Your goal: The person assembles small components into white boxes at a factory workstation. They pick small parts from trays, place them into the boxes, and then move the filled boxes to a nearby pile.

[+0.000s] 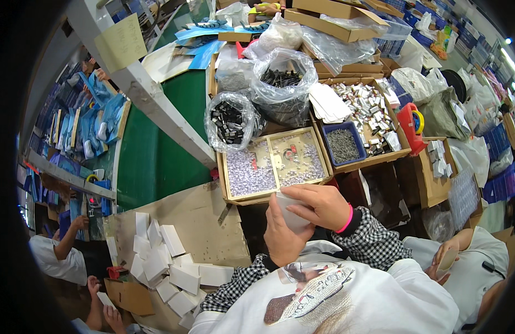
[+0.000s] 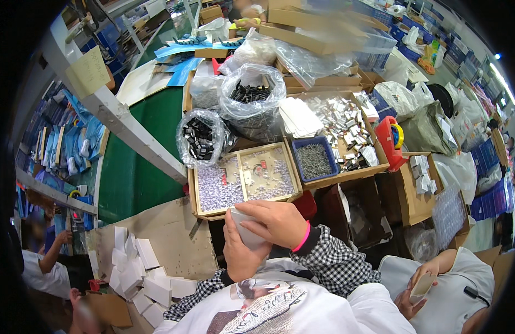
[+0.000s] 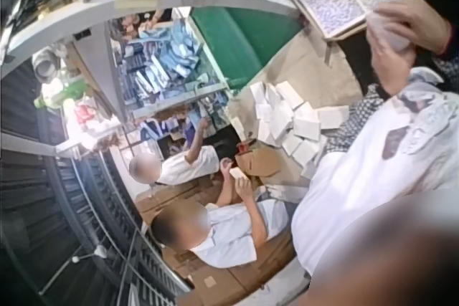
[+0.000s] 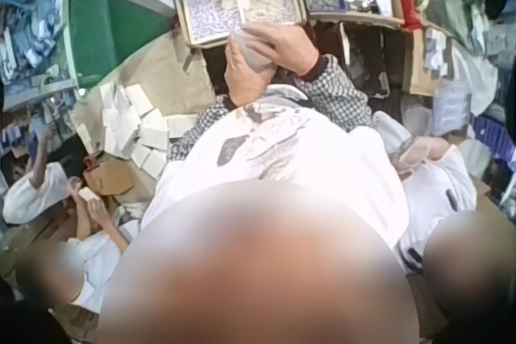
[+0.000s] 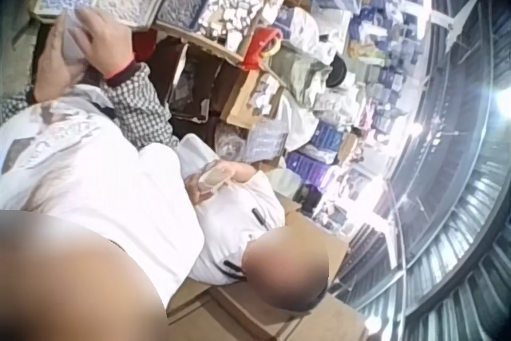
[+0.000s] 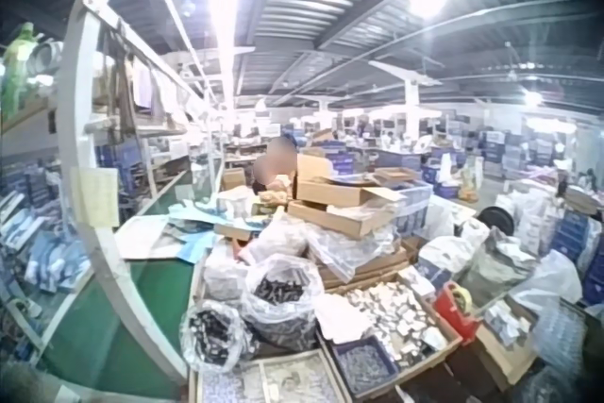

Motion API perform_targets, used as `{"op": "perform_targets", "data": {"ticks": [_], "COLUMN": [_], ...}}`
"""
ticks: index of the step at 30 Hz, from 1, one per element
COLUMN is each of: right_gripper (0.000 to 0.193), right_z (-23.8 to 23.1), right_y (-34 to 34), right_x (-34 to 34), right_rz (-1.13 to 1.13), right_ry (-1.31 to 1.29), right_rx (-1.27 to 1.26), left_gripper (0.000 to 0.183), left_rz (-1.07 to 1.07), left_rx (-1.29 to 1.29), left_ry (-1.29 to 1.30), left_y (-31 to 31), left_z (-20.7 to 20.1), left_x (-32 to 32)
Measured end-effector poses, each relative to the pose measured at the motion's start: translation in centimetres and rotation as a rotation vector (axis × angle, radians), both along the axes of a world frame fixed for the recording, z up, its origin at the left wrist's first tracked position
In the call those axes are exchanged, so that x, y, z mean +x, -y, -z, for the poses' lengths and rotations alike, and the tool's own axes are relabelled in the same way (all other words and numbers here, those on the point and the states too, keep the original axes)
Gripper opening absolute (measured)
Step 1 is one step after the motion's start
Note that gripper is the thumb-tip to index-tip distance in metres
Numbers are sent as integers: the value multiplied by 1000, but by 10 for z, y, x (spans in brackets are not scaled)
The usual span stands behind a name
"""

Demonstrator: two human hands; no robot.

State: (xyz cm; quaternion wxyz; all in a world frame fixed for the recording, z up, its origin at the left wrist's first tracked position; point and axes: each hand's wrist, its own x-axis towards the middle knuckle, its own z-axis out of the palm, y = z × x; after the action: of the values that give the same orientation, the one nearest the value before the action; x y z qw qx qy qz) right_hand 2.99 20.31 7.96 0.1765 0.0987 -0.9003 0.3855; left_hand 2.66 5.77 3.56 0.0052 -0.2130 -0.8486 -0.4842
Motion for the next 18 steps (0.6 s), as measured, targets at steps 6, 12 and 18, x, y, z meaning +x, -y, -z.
{"op": "perform_targets", "data": {"ticks": [6,12,18], "right_gripper": [32,37,36], "right_z": [23,54,63], "right_y": [-12,8,10], "right_x": [6,31,45], "right_rz": [-197,117,174], "right_ry": [221,272,258], "right_rx": [-139,-679,-745], "left_gripper": [57,49,44], "left_rz": [303,342,375], "left_rx": [405,685,626], "left_ry": [393,640,704], "left_y": [14,27,25], "left_z": [22,20,16], "left_x": [-7,-9,-12]}}
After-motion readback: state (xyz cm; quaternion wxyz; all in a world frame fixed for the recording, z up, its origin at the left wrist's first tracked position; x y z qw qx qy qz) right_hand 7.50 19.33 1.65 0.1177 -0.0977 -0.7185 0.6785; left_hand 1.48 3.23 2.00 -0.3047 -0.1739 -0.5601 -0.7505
